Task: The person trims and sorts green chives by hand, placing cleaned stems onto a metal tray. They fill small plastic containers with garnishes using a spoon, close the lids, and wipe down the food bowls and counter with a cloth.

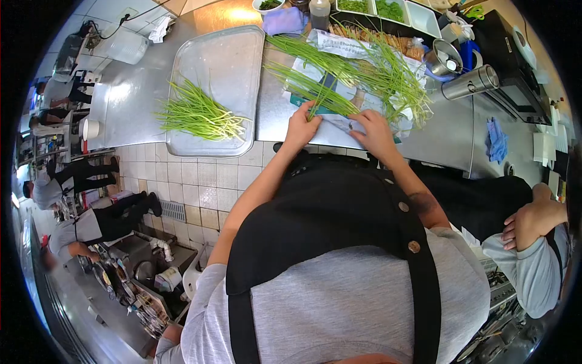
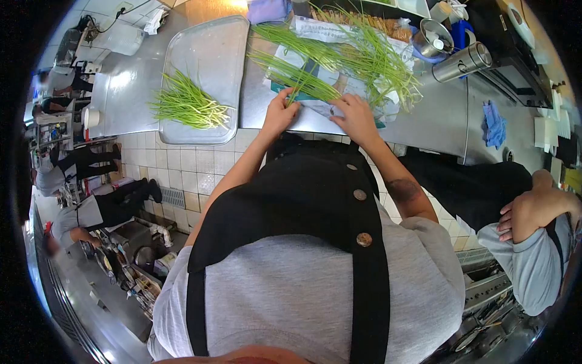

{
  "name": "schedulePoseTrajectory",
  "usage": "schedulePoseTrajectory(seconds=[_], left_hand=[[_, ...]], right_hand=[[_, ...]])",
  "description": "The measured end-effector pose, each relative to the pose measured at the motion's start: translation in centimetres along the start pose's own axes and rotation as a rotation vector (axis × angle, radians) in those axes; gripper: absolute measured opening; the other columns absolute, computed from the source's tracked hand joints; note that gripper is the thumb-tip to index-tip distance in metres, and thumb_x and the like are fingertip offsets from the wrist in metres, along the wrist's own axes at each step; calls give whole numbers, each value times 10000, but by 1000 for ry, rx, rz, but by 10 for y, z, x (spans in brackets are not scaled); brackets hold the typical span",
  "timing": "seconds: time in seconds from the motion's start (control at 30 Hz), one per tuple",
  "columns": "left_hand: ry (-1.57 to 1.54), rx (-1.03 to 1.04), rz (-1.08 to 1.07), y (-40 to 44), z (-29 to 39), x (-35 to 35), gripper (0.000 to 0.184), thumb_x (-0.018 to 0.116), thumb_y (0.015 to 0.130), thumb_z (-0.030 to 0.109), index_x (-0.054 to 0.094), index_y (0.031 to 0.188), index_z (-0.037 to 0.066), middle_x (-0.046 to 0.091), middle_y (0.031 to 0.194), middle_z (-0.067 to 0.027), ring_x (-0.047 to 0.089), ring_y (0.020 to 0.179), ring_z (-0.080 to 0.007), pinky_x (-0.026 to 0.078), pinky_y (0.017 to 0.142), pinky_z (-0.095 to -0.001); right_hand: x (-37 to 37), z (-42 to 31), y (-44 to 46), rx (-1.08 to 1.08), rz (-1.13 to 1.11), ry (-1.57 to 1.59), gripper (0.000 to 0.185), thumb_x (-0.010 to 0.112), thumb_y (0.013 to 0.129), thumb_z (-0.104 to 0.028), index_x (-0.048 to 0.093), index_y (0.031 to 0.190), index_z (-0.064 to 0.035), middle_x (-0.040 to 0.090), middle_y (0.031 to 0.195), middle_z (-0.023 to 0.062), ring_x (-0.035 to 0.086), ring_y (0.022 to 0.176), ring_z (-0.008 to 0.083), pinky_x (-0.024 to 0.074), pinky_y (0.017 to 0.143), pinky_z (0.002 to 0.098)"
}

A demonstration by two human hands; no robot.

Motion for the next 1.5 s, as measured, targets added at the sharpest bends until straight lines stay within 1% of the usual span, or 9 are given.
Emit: schedulePoseTrajectory(seconds=[0.23, 0.37, 0.47, 0.57, 0.67, 0.87, 1.1, 1.27, 1.5], left_hand=[[327, 113, -16, 5, 5, 3, 255, 585, 793, 115, 558, 1042, 67, 524, 597, -4, 454, 509, -68, 358, 467, -248], [151, 9, -175, -3, -14, -6, 100, 571, 827, 108, 581, 917, 65, 491, 592, 38, 408, 511, -47, 308, 462, -220], [-111, -14, -237, -11, -36, -8, 100, 610, 804, 141, 595, 837, 48, 478, 574, 43, 383, 516, -40, 298, 472, -220], [-82, -8, -133, -14, -49, -7, 88, 598, 822, 123, 599, 844, 37, 467, 588, 66, 365, 528, -24, 281, 468, -203], [-183, -34, -121, -16, -38, -5, 88, 596, 823, 116, 607, 844, 32, 482, 589, 54, 373, 513, -30, 286, 464, -198], [-307, -417, -140, -25, -9, -18, 125, 541, 865, 140, 600, 898, 36, 488, 599, 13, 394, 491, -53, 318, 439, -210], [-1105, -264, -2, -14, 23, -22, 138, 518, 871, 142, 552, 941, 27, 517, 674, -34, 379, 472, -66, 315, 427, -209], [-927, -279, -32, 6, 56, -16, 232, 552, 864, 205, 560, 993, 12, 610, 839, -61, 479, 584, -78, 392, 520, -207], [-887, -77, -80, 26, 82, 14, 194, 597, 802, 21, 581, 993, -11, 522, 666, 24, 431, 542, -50, 336, 477, -181]], right_hand=[[8, 28, 11, 284, -66, 288, 81, 645, 722, -101, 619, 776, -47, 605, 744, 102, 597, 677, 237, 478, 624, 340], [-52, 58, 33, 485, 293, 238, 139, 615, 728, -42, 614, 867, -56, 629, 848, 125, 620, 733, 251, 489, 650, 326], [-61, 68, 48, 138, 442, -153, 174, 603, 717, -21, 609, 884, -66, 619, 923, 125, 609, 807, 268, 486, 680, 344], [-36, 43, 52, 77, 379, -154, 150, 612, 703, -40, 609, 851, -65, 602, 948, 130, 592, 852, 291, 480, 700, 369], [-10, 27, 49, 237, -13, -20, 124, 633, 703, -91, 608, 819, -59, 597, 901, 125, 585, 838, 304, 476, 701, 387], [37, 44, 40, 220, -86, 23, 157, 658, 714, -168, 624, 776, -27, 617, 784, 115, 601, 670, 295, 479, 609, 374], [24, 57, 58, 438, -180, 333, 138, 635, 724, -153, 656, 798, -38, 642, 767, 121, 615, 654, 216, 473, 589, 322], [2, 48, 77, 630, -218, 1111, 173, 624, 785, -134, 648, 872, 12, 638, 747, 45, 560, 632, 88, 435, 574, 223], [-12, 20, 78, 601, -167, 1156, 148, 619, 795, -89, 634, 892, 22, 614, 734, 27, 536, 618, 78, 423, 566, 209]])
Point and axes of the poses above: each hand's wrist, its own y-axis towards the middle knuckle, its own x-axis out of the palm, z = x × y, the point moved 2 cm from there along y, towards the middle knuckle
